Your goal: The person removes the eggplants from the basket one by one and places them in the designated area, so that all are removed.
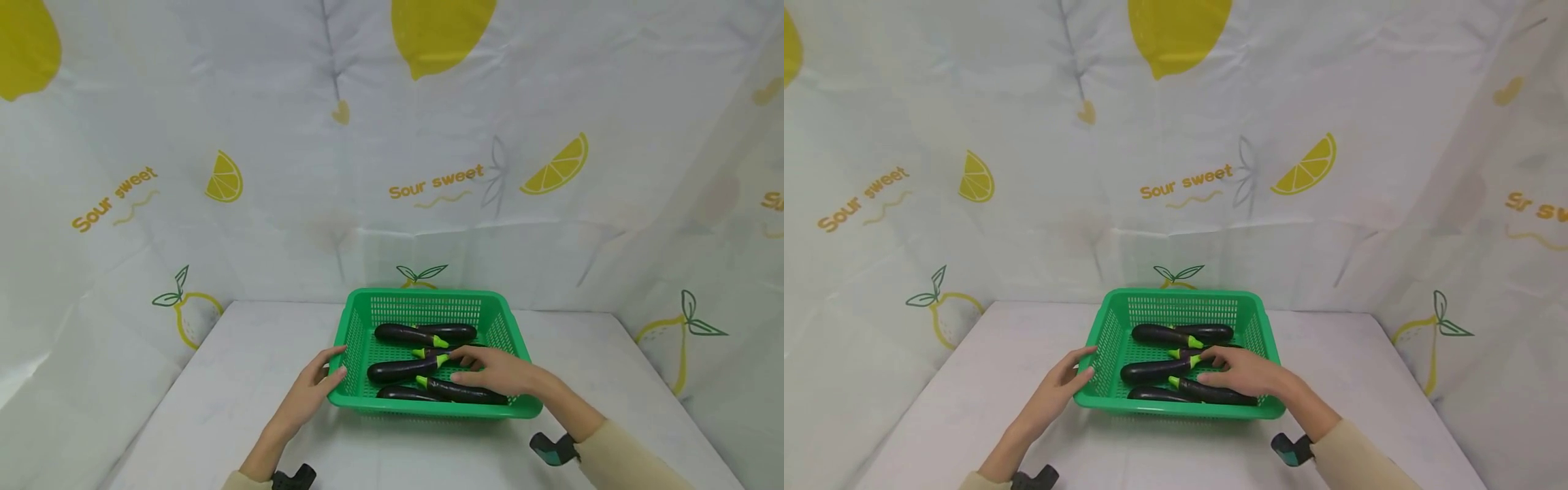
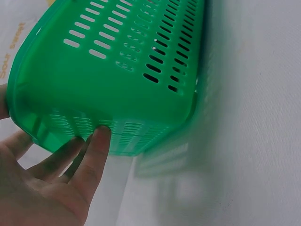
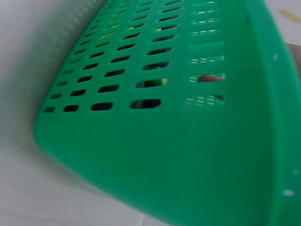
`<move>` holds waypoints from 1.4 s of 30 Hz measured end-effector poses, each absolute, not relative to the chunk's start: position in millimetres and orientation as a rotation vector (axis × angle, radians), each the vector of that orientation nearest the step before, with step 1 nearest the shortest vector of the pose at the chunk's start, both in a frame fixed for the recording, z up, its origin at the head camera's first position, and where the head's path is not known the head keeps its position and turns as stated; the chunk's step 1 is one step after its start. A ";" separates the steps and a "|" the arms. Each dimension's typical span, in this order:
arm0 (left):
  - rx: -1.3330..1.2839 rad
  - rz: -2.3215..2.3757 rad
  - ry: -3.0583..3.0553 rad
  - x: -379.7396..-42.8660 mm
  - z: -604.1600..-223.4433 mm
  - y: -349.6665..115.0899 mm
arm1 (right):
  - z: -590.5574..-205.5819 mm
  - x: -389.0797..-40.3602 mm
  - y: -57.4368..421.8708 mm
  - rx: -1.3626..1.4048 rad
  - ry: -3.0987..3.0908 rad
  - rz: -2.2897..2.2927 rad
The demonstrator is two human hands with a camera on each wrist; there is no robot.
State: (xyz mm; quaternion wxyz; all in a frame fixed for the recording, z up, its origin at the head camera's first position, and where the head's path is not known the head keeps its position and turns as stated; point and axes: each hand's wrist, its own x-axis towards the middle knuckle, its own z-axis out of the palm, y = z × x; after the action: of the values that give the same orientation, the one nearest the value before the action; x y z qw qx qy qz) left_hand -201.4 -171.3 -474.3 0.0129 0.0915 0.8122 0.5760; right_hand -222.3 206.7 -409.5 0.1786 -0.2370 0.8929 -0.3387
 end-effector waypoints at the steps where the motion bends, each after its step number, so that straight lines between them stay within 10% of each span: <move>1: 0.285 1.797 2.530 -201.2 -474.2 -171.2 | -410.7 -223.5 205.5 -0.668 2.517 -0.950; 42: 0.359 1.799 2.544 -198.6 -476.3 -170.5 | -422.9 -238.6 205.4 -0.760 2.450 -1.118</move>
State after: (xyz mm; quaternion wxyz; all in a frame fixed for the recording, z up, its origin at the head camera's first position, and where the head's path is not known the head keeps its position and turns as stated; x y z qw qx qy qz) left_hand -198.6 -170.5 -476.3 0.0024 0.1145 0.8111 0.5735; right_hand -238.6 205.4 -422.9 0.1707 -0.2677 0.8627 -0.3937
